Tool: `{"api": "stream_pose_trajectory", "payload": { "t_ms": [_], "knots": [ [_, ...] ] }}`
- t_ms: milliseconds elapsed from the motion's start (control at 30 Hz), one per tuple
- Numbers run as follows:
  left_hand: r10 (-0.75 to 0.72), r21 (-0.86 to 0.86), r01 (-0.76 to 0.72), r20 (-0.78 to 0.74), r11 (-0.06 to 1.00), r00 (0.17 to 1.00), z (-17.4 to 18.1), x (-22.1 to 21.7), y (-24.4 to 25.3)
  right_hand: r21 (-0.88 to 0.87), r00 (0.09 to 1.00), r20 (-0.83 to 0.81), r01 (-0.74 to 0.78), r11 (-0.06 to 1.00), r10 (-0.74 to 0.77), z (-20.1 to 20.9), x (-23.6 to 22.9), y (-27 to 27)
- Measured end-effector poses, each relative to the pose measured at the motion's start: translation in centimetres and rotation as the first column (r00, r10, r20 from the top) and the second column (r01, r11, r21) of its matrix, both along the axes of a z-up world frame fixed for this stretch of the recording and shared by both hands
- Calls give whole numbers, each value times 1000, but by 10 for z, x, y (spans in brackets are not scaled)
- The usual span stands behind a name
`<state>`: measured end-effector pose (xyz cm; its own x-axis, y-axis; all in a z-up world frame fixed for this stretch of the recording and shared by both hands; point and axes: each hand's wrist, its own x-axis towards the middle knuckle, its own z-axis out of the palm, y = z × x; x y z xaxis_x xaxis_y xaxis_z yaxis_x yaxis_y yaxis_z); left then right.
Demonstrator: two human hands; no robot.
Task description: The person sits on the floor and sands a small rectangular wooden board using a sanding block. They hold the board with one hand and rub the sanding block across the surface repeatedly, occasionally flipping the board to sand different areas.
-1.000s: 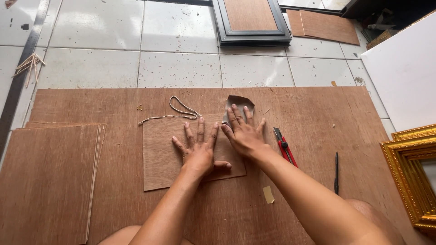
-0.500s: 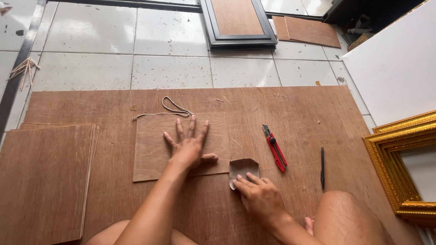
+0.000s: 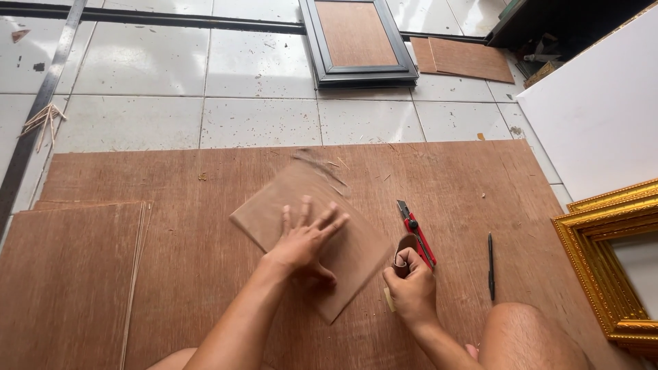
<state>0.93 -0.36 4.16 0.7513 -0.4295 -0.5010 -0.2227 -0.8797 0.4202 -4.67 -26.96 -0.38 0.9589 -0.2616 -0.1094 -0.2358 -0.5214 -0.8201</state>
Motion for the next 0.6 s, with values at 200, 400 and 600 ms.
{"api": "stream_pose_trajectory", "payload": {
  "t_ms": [200, 400, 600],
  "knots": [
    [247, -10, -247, -10, 969, 969, 17, -15, -32, -68, 995, 87, 57, 996, -51, 1, 8, 0],
    [50, 186, -38, -61, 982, 997, 17, -6, -22, -214, 926, 328, -121, 969, 188, -6, 16, -7],
    [311, 94, -305, -62, 948, 948, 6, -5, 27, -303, 903, 307, -205, 931, 299, 3, 17, -1]
  ]
}}
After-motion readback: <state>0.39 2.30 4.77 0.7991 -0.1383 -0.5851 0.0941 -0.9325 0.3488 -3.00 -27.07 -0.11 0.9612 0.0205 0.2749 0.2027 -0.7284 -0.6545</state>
